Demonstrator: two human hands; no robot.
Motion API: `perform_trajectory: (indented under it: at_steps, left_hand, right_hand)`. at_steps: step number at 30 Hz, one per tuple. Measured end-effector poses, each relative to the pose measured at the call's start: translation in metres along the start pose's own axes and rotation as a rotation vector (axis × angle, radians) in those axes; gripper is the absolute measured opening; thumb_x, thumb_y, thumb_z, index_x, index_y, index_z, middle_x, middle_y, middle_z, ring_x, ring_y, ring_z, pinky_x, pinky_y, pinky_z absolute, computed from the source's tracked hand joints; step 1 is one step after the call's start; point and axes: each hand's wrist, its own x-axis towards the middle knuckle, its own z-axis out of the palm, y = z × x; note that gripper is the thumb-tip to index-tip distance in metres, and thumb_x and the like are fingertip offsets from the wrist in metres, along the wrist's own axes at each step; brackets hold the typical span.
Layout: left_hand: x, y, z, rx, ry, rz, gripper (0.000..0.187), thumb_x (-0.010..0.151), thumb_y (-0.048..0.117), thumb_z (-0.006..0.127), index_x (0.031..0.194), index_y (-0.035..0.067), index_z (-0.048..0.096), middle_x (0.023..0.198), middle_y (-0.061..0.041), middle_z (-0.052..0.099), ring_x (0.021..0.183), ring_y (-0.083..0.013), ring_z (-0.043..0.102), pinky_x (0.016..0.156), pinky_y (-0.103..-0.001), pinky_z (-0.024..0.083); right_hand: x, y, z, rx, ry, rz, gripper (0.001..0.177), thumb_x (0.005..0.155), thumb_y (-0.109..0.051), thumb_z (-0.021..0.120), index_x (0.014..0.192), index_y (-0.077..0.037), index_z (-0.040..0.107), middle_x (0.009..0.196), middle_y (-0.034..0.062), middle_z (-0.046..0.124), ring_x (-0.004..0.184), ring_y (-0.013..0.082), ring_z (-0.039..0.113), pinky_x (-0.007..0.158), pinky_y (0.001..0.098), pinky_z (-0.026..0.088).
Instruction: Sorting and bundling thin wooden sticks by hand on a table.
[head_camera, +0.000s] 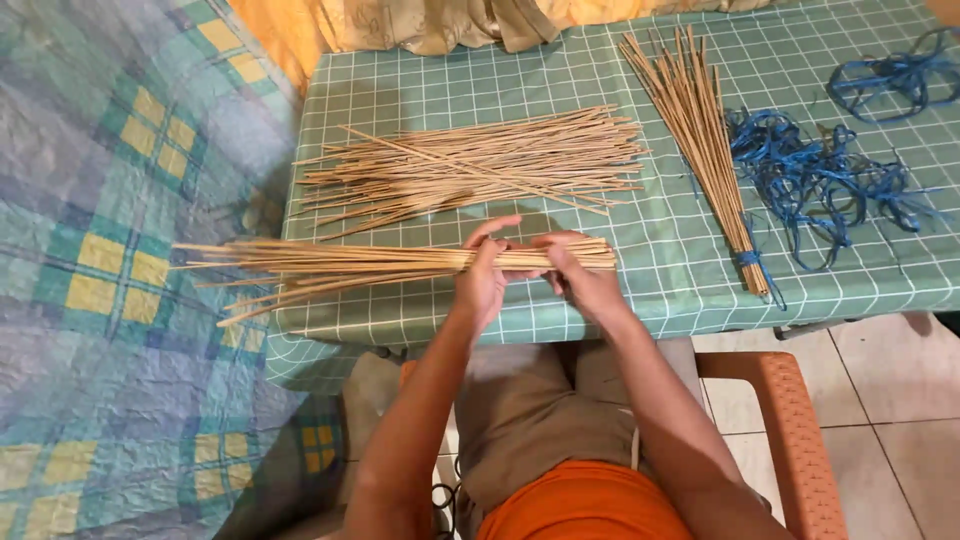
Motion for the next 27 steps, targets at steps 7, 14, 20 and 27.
perform_trajectory:
  at_steps: [7,14,20,27]
  left_hand:
    - [0.014,0.005,-0.016,-0.004,0.106,0.076,0.041,0.090,0.008,0.052,0.128,-0.002,0.062,0.088,-0.035,0.072,0.074,-0.0399,0.076,0.058,-0.049,0.067]
    - [0.004,0.020,-0.006,0.075,0.189,0.099,0.048,0.087,0.009,0.054,0.135,0.006,0.062,0.087,-0.035,0.072,0.073,-0.0417,0.075,0.059,-0.048,0.068]
    - [0.013,0.000,-0.021,0.078,0.200,0.084,0.050,0.089,0.008,0.053,0.138,0.006,0.061,0.089,-0.035,0.071,0.077,-0.0427,0.075,0.061,-0.049,0.068]
    - [0.015,0.008,-0.020,0.069,0.161,0.056,0.039,0.090,0.008,0.053,0.126,0.004,0.067,0.091,-0.037,0.071,0.078,-0.0422,0.075,0.059,-0.047,0.068]
  right_hand:
    - [0.038,-0.008,-0.075,-0.728,-0.182,-0.156,0.037,0.069,0.014,0.068,0.096,-0.007,0.081,0.081,0.0110,0.074,0.083,0.0288,0.070,0.078,0.0448,0.057]
    - [0.081,0.003,-0.088,-1.600,0.057,-0.213,0.021,0.082,-0.030,0.081,0.099,-0.019,0.084,0.091,0.0048,0.065,0.093,0.0298,0.063,0.079,0.0457,0.056]
    - [0.090,0.008,-0.090,-1.631,-0.074,-0.154,0.015,0.085,-0.020,0.070,0.097,-0.016,0.078,0.099,0.0052,0.066,0.107,0.0319,0.060,0.096,0.0520,0.048]
    - [0.100,-0.034,-0.105,-1.546,-0.113,0.046,0.036,0.078,-0.003,0.068,0.114,-0.012,0.071,0.101,0.0161,0.075,0.102,0.0427,0.073,0.089,0.0553,0.057]
